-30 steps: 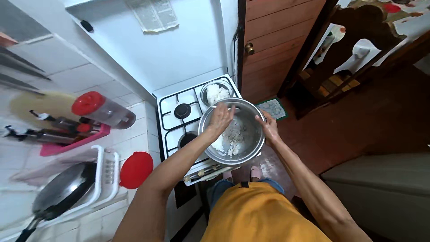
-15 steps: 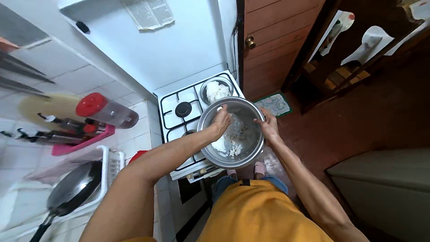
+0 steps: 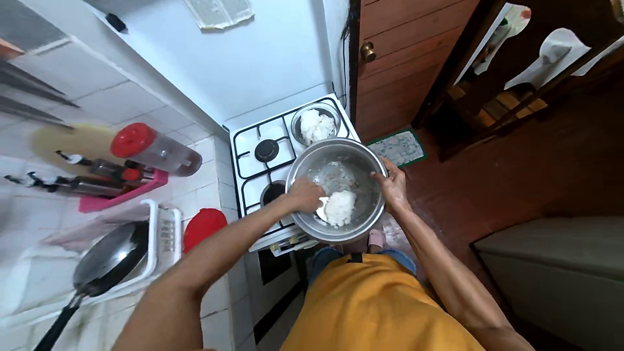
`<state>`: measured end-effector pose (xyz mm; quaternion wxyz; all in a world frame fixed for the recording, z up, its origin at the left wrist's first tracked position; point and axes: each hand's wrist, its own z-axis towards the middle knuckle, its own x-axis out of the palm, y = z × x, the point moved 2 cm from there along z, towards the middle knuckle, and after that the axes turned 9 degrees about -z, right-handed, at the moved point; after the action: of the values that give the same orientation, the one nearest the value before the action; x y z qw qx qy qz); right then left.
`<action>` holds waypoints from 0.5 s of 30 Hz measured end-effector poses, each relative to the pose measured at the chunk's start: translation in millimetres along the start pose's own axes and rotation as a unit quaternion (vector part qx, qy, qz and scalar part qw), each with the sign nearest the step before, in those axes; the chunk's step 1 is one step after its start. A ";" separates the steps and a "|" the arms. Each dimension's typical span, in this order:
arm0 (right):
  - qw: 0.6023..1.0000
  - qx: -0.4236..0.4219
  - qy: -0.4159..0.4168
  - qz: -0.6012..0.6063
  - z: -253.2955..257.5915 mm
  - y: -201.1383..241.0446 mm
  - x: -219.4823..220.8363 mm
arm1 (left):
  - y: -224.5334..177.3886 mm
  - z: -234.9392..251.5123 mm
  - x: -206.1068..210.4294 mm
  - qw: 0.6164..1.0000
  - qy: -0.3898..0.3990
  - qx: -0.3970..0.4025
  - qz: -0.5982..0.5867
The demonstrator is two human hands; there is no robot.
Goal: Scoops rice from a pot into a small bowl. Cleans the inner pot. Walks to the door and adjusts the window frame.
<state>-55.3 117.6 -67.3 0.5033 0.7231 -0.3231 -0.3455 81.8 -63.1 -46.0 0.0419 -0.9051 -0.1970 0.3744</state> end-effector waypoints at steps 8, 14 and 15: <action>1.000 -0.001 0.006 0.002 -9.0 1.4 -3.4 | -14.5 24.3 40.9 0.960 -0.090 0.071 -0.256; 0.999 0.019 0.010 0.036 -4.4 8.7 -9.1 | -1.0 3.4 9.4 0.942 -0.090 0.087 -0.311; 0.999 0.026 0.008 0.044 -3.5 10.3 -10.2 | 1.6 -3.9 1.6 0.939 -0.094 0.090 -0.318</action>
<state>-59.3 124.7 -54.8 0.5020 0.7239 -0.3588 -0.3087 86.1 -63.7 -44.6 0.2214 -0.7483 -0.4434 0.4409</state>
